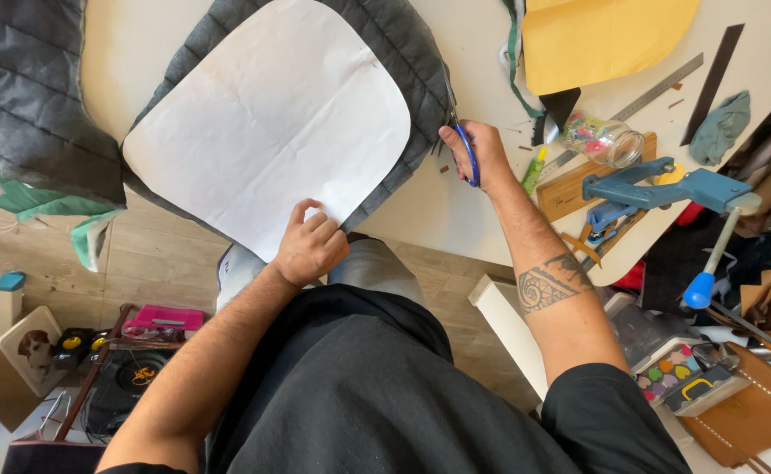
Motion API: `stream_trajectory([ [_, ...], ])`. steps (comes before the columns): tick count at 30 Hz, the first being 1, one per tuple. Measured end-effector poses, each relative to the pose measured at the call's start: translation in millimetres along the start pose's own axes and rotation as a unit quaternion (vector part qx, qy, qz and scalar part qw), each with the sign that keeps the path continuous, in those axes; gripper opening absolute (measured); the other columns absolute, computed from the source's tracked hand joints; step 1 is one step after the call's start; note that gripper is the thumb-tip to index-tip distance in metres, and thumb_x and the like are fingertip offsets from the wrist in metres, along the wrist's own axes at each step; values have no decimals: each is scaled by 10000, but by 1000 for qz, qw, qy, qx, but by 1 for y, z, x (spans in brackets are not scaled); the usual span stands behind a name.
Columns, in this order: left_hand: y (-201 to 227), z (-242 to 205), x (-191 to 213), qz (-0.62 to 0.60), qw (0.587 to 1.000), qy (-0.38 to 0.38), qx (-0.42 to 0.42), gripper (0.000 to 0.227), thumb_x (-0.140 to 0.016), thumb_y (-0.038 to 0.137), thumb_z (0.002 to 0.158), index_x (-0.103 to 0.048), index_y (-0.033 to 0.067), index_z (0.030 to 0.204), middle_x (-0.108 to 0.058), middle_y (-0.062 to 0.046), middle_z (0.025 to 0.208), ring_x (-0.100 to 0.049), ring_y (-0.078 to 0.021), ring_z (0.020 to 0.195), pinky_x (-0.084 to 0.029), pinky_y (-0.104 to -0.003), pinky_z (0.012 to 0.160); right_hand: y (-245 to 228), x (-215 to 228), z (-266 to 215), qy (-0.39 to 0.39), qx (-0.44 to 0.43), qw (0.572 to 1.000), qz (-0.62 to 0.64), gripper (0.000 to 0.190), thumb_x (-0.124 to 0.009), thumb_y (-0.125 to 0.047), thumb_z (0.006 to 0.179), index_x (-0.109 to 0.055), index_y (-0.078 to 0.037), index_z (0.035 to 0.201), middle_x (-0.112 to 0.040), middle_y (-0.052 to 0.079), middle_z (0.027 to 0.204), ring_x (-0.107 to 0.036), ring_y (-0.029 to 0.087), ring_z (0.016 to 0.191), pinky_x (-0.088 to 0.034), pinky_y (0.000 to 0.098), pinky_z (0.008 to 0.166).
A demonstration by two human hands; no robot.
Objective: Cut fabric using a template and scissors, then collect and organize various material components into a storage bag.
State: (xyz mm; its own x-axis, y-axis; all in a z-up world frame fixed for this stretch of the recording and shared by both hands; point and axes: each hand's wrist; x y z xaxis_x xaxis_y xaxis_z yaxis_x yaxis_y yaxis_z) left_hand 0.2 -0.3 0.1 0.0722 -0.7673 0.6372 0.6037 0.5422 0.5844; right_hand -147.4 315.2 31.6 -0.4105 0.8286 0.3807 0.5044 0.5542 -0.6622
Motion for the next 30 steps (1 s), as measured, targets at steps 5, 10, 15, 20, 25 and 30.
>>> stream_trajectory([
  [5, 1, 0, 2, -11, 1000, 9, 3, 236, -612, 56, 804, -495, 89, 601, -408, -52, 595, -463, -229, 540, -540, -517, 855, -5, 6, 8, -35, -22, 999, 31, 528, -626, -442, 1094, -536, -103, 699, -518, 57, 455, -608, 159, 415, -478, 237, 428],
  [10, 3, -3, 3, -11, 1000, 13, 4, 234, -609, 48, 801, -492, 90, 603, -404, -49, 595, -460, -226, 542, -542, -518, 852, -25, 8, 17, -54, -22, 998, 6, 554, -616, -474, 1096, -538, -105, 691, -528, 67, 459, -638, 177, 446, -497, 244, 448],
  [15, 1, -2, 3, -10, 1000, 15, 3, 242, -607, 57, 817, -492, 92, 607, -404, -48, 596, -465, -228, 545, -541, -523, 859, -35, 11, 25, -56, -6, 998, -40, 569, -618, -501, 1099, -543, -110, 691, -543, 74, 457, -654, 185, 460, -509, 249, 469],
  [20, 0, -5, 3, -8, 1000, 12, 6, 237, -612, 57, 808, -498, 91, 603, -408, -50, 594, -467, -227, 547, -539, -520, 864, -27, 10, 24, -36, 25, 998, -42, 498, -680, -418, 1081, -552, -84, 734, -504, 65, 438, -604, 169, 410, -485, 238, 462],
  [25, -1, -9, -1, -10, 1000, 9, 7, 241, -618, 70, 816, -506, 95, 604, -413, -48, 596, -474, -227, 549, -537, -524, 868, -30, 17, 19, -8, 46, 998, -48, 479, -715, -335, 1078, -540, -72, 718, -478, 65, 411, -567, 167, 371, -449, 228, 429],
  [30, -6, -14, -8, 22, 999, -20, 15, 244, -636, 80, 823, -511, 90, 614, -419, -60, 598, -477, -236, 550, -520, -542, 890, -11, 35, 11, 157, 152, 974, 63, 460, -623, -477, 1086, -623, -17, 1078, -559, 66, 557, -633, 156, 499, -569, 273, 530],
])
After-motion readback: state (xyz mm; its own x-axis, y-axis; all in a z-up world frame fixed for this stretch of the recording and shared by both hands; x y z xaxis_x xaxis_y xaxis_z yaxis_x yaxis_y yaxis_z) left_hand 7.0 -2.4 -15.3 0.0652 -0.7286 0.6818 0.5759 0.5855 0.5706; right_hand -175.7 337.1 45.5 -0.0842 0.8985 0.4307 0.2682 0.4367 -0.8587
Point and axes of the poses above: each hand's wrist, its own z-axis towards the middle knuckle, its own x-axis out of the back of the hand, y = z × x
